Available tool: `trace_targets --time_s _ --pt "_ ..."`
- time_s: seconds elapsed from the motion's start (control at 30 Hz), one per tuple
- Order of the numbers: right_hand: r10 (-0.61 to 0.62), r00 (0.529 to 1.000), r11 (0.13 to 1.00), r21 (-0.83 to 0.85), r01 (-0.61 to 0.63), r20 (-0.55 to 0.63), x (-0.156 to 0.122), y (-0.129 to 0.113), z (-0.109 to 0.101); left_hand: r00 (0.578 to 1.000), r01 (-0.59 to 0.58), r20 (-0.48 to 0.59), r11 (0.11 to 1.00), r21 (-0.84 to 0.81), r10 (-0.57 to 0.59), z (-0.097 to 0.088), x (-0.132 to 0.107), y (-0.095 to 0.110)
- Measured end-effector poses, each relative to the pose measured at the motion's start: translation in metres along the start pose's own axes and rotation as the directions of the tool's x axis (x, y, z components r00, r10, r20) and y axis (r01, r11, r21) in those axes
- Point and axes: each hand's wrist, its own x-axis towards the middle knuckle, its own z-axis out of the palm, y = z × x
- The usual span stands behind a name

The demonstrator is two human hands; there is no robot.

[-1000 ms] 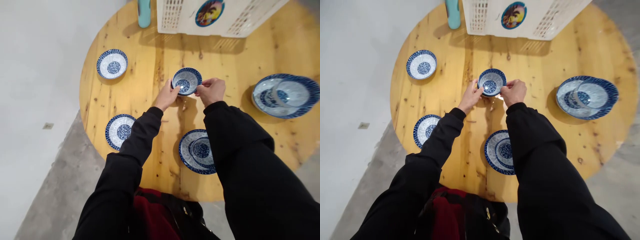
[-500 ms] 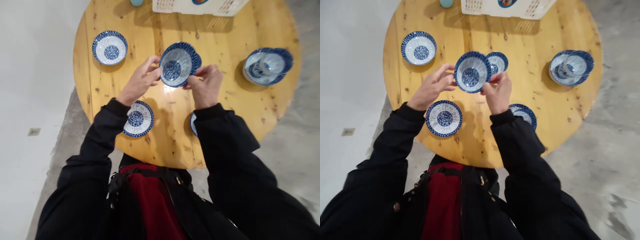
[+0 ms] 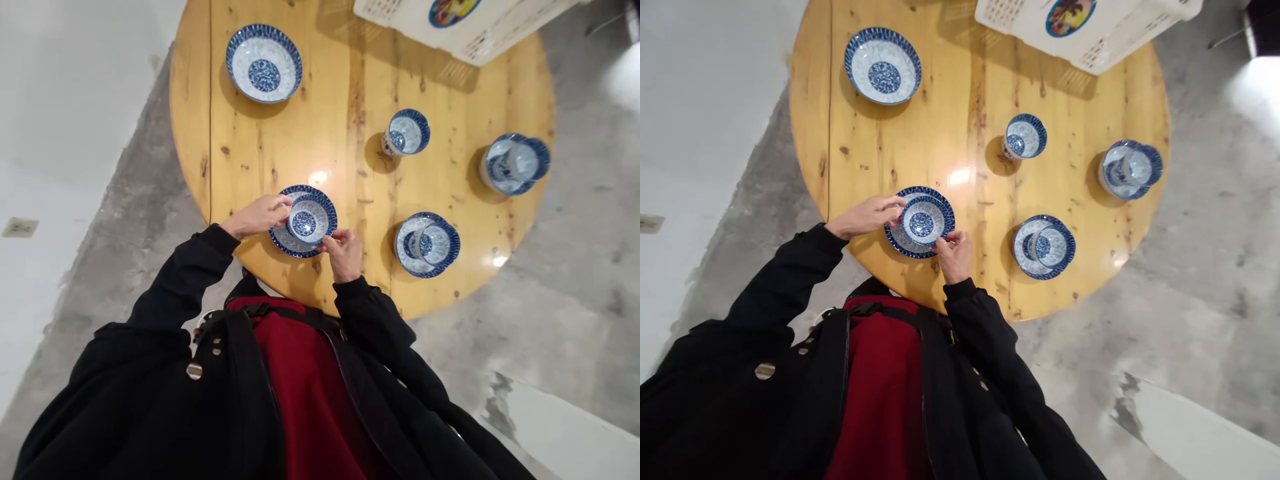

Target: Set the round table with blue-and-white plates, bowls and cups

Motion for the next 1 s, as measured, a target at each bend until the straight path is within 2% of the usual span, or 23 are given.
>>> trace_targets --time_s 0.17,0.37,0.53,0.67,0.87,1.0 --pt "-0.006 1.000 1.000 0.015 0.006 -0.011 -0.009 0.007 0.006 0.998 -0.057 0.011 0.992 0.114 0.056 -0.008 0.007 -0.011" --pt "0.006 0.999 1.000 -0.026 -0.007 -0.041 -0.014 0.003 -0.007 0.988 -0.133 -0.040 0.948 0.288 0.151 -0.015 0.013 -0.017" --pt "-0.038 0.999 0.999 -0.016 0.037 -0.030 -0.011 -0.001 -0.007 0.969 -0.218 -0.027 0.907 0.361 0.244 -0.016 0.019 -0.019" --pt "-0.055 0.998 0.998 -0.022 0.054 -0.015 -0.007 0.002 -0.004 0.962 -0.243 -0.018 0.887 0.392 0.272 -0.013 0.026 -0.017" --pt "-0.096 0.994 0.995 -0.036 0.094 -0.061 -0.005 0.004 -0.002 0.948 -0.289 0.014 0.836 0.467 0.319 -0.011 0.030 -0.016" --pt "-0.076 0.992 0.997 -0.032 0.073 -0.096 -0.006 0.003 -0.001 0.941 -0.295 -0.006 0.833 0.468 0.337 -0.009 0.029 -0.019"
